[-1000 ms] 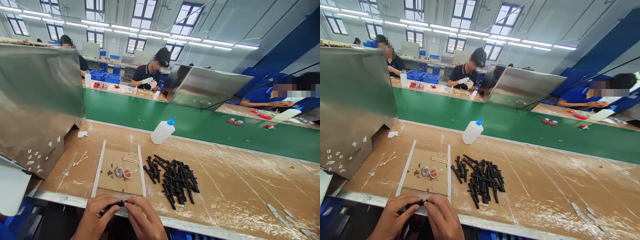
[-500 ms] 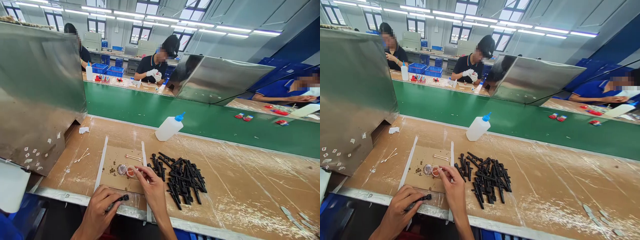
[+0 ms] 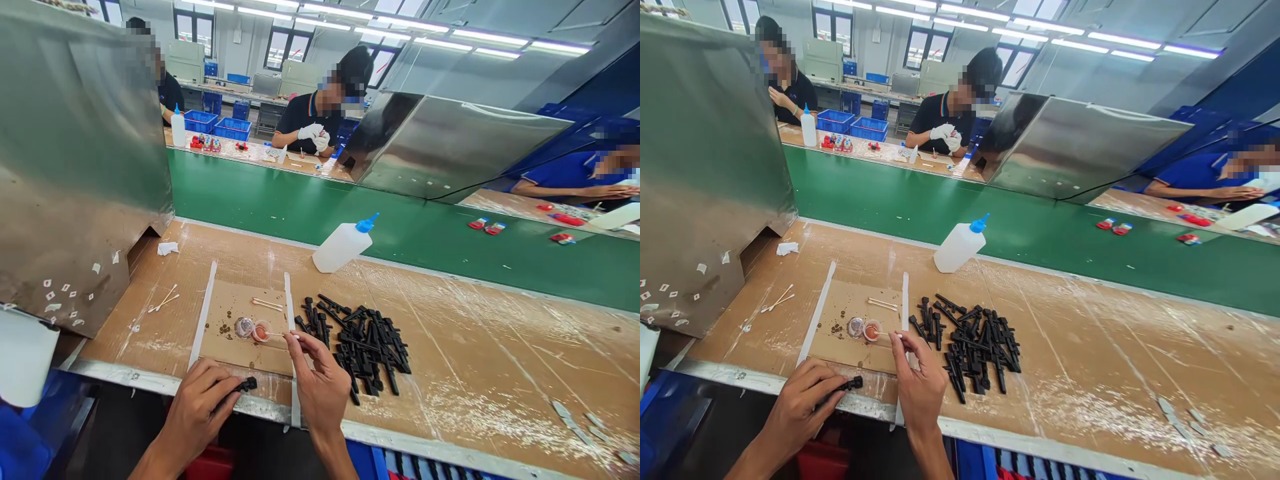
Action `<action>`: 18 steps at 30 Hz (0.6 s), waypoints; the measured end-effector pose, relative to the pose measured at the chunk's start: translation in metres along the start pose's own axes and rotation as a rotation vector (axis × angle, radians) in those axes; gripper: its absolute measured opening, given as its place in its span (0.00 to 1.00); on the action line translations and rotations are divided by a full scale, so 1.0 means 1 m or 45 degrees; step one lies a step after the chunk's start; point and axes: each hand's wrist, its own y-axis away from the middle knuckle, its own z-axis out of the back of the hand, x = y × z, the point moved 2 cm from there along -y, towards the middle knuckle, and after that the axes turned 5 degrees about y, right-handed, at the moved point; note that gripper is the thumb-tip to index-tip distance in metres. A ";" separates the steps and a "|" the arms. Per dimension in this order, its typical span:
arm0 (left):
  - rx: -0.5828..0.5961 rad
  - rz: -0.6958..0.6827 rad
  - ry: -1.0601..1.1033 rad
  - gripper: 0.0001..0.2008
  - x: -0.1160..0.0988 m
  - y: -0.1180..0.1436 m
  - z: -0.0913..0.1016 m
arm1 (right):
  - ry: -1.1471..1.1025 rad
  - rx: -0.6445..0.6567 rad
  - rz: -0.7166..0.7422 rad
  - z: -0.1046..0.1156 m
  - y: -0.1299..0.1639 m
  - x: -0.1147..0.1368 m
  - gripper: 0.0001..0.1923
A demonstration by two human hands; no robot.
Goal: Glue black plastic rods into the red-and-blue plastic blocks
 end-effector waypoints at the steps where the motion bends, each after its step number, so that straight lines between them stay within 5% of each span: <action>1: 0.002 -0.005 -0.005 0.14 0.000 0.000 0.000 | -0.036 -0.017 -0.055 -0.001 0.002 -0.003 0.08; 10: 0.016 0.028 -0.014 0.14 -0.002 0.000 0.001 | -0.271 -0.230 -0.446 0.013 0.041 -0.004 0.14; 18: 0.042 0.050 -0.021 0.13 -0.001 -0.001 0.000 | -0.306 -0.139 -0.317 0.011 0.070 0.001 0.05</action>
